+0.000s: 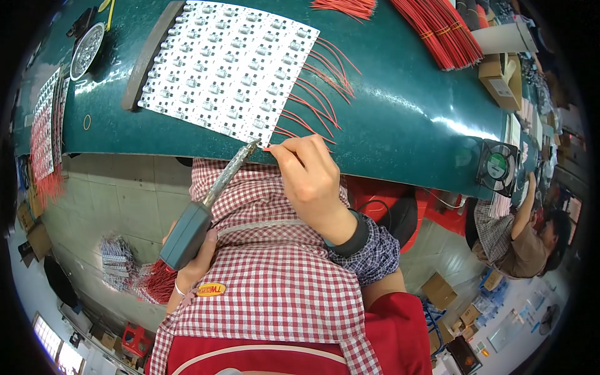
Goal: The person attaches red wires to a circuit board panel using a handheld soldering tool, picking the wires from a pile by hand and soldering them to the panel.
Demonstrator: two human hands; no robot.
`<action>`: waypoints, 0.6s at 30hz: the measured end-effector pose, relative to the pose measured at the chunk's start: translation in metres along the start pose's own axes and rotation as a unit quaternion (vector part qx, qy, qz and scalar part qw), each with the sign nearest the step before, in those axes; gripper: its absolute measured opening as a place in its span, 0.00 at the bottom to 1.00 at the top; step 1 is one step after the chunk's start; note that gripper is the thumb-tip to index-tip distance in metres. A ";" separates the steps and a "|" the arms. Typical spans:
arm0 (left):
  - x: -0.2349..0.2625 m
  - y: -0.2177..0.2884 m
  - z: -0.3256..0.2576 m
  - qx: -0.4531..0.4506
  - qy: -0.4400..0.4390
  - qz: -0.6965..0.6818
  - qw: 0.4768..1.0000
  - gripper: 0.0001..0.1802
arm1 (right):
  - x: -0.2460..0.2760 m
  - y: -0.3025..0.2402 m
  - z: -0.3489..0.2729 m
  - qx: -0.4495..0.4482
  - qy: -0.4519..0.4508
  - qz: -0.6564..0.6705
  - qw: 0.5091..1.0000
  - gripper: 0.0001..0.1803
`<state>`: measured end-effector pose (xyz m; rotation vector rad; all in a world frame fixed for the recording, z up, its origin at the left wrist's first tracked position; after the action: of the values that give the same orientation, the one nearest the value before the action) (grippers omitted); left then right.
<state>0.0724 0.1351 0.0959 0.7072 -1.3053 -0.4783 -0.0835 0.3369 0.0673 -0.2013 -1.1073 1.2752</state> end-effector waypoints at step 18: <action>-0.004 -0.002 -0.001 -0.007 0.005 -0.014 1.000 0.13 | -0.002 -0.003 -0.007 -0.005 -0.007 -0.001 1.000 0.16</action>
<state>0.0727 0.1369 0.0917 0.7175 -1.2825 -0.5057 -0.0760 0.3373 0.0641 -0.1988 -1.1257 1.2716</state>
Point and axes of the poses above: each hand's wrist, its own z-axis towards the middle knuckle, its own x-axis out of the back of the hand, y = z × x, the point moved 2 cm from there along z, towards the middle knuckle, and after that the axes turned 12 degrees about z, right-handed, at the moved point
